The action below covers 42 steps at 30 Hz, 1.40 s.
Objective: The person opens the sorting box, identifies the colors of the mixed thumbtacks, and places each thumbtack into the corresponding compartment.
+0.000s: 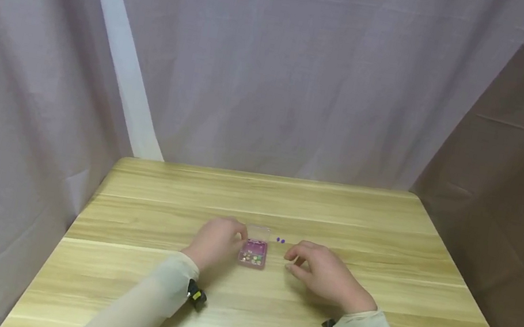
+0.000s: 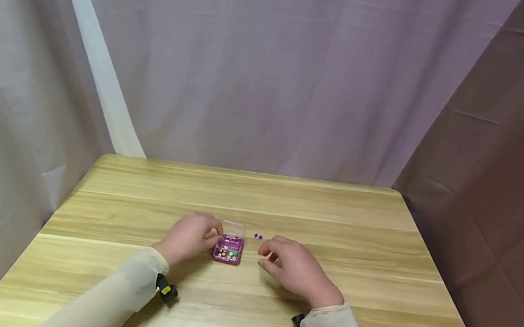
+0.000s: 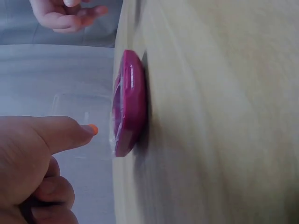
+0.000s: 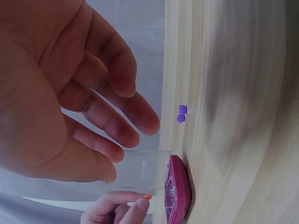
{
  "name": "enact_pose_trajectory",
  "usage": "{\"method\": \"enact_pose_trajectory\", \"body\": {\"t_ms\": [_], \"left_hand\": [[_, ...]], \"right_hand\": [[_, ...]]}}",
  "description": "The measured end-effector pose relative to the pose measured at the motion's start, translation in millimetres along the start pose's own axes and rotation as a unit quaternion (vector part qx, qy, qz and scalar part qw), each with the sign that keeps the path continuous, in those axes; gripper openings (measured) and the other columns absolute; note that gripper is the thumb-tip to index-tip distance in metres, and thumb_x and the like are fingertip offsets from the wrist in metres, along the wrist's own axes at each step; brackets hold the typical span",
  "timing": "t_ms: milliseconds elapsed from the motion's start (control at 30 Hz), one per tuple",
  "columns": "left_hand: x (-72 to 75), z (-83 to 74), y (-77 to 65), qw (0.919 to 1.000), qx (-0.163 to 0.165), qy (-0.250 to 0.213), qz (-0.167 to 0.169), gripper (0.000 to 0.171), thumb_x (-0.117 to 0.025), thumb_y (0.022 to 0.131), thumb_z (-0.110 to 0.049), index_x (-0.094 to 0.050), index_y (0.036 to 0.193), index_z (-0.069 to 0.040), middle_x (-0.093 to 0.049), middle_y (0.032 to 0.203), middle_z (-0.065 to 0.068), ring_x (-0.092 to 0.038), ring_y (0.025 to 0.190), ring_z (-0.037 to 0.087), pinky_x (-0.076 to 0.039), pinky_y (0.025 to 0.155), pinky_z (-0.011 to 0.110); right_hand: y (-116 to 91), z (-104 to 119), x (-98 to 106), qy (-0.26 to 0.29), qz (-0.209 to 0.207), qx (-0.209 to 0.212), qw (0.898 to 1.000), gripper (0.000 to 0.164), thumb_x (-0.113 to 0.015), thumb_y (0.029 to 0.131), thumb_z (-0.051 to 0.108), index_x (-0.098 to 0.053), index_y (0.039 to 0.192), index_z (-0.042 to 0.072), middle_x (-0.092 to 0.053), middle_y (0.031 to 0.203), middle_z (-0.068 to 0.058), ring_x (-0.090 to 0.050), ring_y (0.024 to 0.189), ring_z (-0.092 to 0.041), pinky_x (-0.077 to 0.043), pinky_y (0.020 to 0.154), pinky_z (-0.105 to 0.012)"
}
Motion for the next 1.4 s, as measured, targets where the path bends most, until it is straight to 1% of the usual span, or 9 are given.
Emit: {"method": "enact_pose_trajectory", "body": {"t_ms": [133,300,600,733,867,1167,1233,1300,1400], "left_hand": [[-2.4,-4.9,0.1,0.9997,-0.005,0.020,0.012,0.005,-0.078,0.100,-0.023,-0.081,0.096,-0.023,-0.081,0.103,-0.005,-0.074,0.094,0.016,-0.060,0.092,0.040],[-2.8,-7.4,0.6,0.9996,-0.005,0.019,0.020,0.007,-0.079,0.100,-0.021,-0.080,0.093,-0.022,-0.080,0.100,-0.006,-0.073,0.090,0.014,-0.061,0.089,0.040],[-7.6,-5.2,3.8,0.9992,0.001,0.022,0.033,0.005,-0.078,0.100,-0.020,-0.082,0.101,-0.018,-0.081,0.104,-0.003,-0.075,0.096,0.018,-0.061,0.094,0.043],[-9.8,-3.7,6.3,0.9992,-0.009,0.029,0.027,0.003,-0.079,0.098,-0.018,-0.081,0.097,-0.020,-0.080,0.097,-0.005,-0.073,0.090,0.015,-0.062,0.089,0.041],[-10.8,-3.9,8.0,0.9989,-0.015,0.038,0.022,0.006,-0.080,0.095,-0.015,-0.080,0.092,-0.021,-0.078,0.091,-0.008,-0.072,0.084,0.013,-0.061,0.084,0.038],[-11.1,-1.7,5.4,0.9990,-0.009,0.040,0.020,0.003,-0.081,0.096,-0.018,-0.081,0.093,-0.018,-0.080,0.096,-0.005,-0.073,0.087,0.015,-0.061,0.086,0.039],[-11.0,-0.7,4.4,0.9992,-0.007,0.036,0.017,0.001,-0.081,0.096,-0.018,-0.082,0.095,-0.018,-0.081,0.098,-0.004,-0.074,0.089,0.015,-0.061,0.087,0.039],[-8.6,-0.5,2.4,0.9996,0.000,0.023,0.016,0.004,-0.079,0.096,-0.019,-0.083,0.097,-0.019,-0.081,0.100,-0.004,-0.074,0.091,0.017,-0.061,0.089,0.041],[-1.7,2.5,-2.8,0.9995,0.025,-0.013,0.012,0.011,-0.071,0.100,-0.021,-0.082,0.096,-0.020,-0.079,0.097,-0.008,-0.073,0.091,0.017,-0.060,0.090,0.045]], "right_hand": [[-1.8,-0.7,0.7,0.001,-0.002,0.001,1.000,0.017,-0.078,0.103,0.022,-0.078,0.119,0.015,-0.075,0.114,0.011,-0.073,0.100,-0.012,-0.062,0.090,-0.039],[-3.6,-1.6,1.4,0.003,-0.002,-0.006,1.000,0.017,-0.078,0.103,0.022,-0.078,0.119,0.016,-0.075,0.114,0.012,-0.073,0.100,-0.011,-0.062,0.090,-0.038],[-4.8,-3.0,0.3,0.000,-0.003,-0.001,1.000,0.018,-0.078,0.104,0.023,-0.078,0.121,0.017,-0.075,0.116,0.011,-0.072,0.101,-0.009,-0.062,0.090,-0.038],[-6.2,-4.1,0.9,0.000,-0.005,-0.002,1.000,0.018,-0.078,0.104,0.023,-0.078,0.120,0.017,-0.075,0.114,0.012,-0.072,0.100,-0.009,-0.062,0.089,-0.038],[-7.4,-4.8,1.6,0.002,-0.006,-0.002,1.000,0.018,-0.079,0.103,0.023,-0.078,0.120,0.016,-0.074,0.113,0.013,-0.072,0.099,-0.009,-0.062,0.088,-0.038],[-7.2,-3.1,0.0,0.003,-0.005,0.002,1.000,0.017,-0.078,0.104,0.023,-0.078,0.120,0.016,-0.075,0.114,0.013,-0.072,0.100,-0.010,-0.062,0.088,-0.037],[-7.0,-3.0,-0.1,0.003,-0.005,0.002,1.000,0.017,-0.078,0.104,0.023,-0.078,0.120,0.017,-0.074,0.114,0.013,-0.072,0.100,-0.010,-0.062,0.089,-0.038],[-6.9,-3.0,-0.2,0.002,-0.006,0.004,1.000,0.017,-0.078,0.104,0.023,-0.078,0.120,0.017,-0.074,0.115,0.013,-0.072,0.101,-0.010,-0.062,0.089,-0.038],[-6.8,-3.4,-0.5,-0.002,-0.006,0.004,1.000,0.017,-0.078,0.104,0.023,-0.078,0.120,0.017,-0.074,0.114,0.013,-0.072,0.101,-0.010,-0.062,0.089,-0.038]]}}
Point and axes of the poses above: each hand's wrist, its own y-axis towards the middle knuckle, its own x-axis out of the back of the hand, z = x × y, the point moved 4 cm from there along y, towards the middle knuckle
